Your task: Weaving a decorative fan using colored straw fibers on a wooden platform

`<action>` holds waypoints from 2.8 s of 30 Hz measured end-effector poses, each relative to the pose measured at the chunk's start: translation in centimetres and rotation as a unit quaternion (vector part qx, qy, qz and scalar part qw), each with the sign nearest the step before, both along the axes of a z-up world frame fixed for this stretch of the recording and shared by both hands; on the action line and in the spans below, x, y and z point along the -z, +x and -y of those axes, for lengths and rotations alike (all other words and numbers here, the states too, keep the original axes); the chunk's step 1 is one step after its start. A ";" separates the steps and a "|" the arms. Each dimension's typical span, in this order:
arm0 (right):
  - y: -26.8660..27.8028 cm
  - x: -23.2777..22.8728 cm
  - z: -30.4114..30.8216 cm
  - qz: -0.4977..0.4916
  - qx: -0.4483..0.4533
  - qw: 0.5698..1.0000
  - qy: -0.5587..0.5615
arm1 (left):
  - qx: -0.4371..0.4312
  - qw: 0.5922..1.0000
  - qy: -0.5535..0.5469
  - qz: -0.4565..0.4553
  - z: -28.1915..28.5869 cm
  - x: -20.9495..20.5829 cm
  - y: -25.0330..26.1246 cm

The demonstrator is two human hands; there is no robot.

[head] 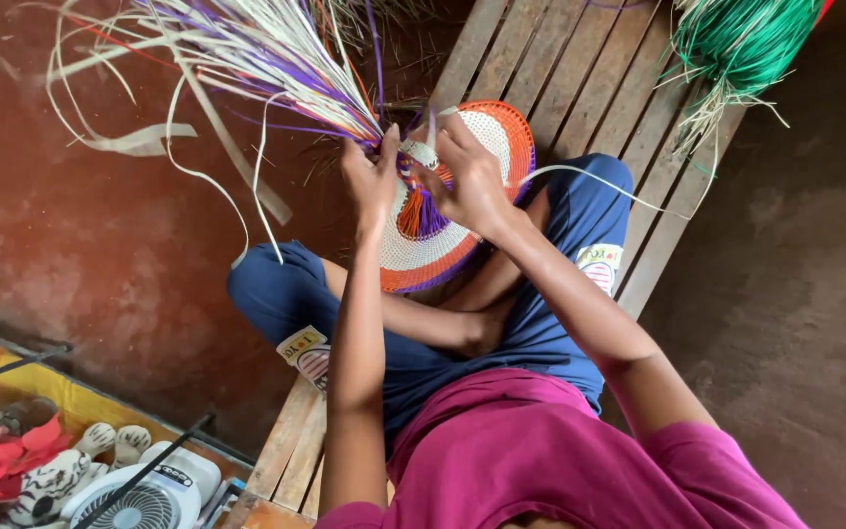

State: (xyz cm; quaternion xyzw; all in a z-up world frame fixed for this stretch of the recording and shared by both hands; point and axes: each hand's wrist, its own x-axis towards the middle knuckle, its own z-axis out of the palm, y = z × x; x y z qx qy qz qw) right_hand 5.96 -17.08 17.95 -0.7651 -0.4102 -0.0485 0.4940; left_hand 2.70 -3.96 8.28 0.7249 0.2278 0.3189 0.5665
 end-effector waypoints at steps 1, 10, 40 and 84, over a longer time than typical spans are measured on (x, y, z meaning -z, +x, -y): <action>0.2 -0.3 -0.7 0.036 0.005 0.999 -0.030 | 0.020 1.000 0.017 0.002 0.1 -0.4 -0.4; 1.5 2.4 -2.0 0.141 -0.009 0.982 -0.125 | -0.002 0.994 -0.086 0.064 -6.4 -1.9 -0.6; 3.0 3.6 -1.8 0.085 -0.069 0.982 -0.155 | -0.050 0.985 0.151 0.073 1.9 -11.8 -12.7; 8.0 -4.2 7.6 -0.187 -0.098 0.973 -0.095 | 0.384 0.899 -0.209 -0.018 -1.8 -5.0 -5.0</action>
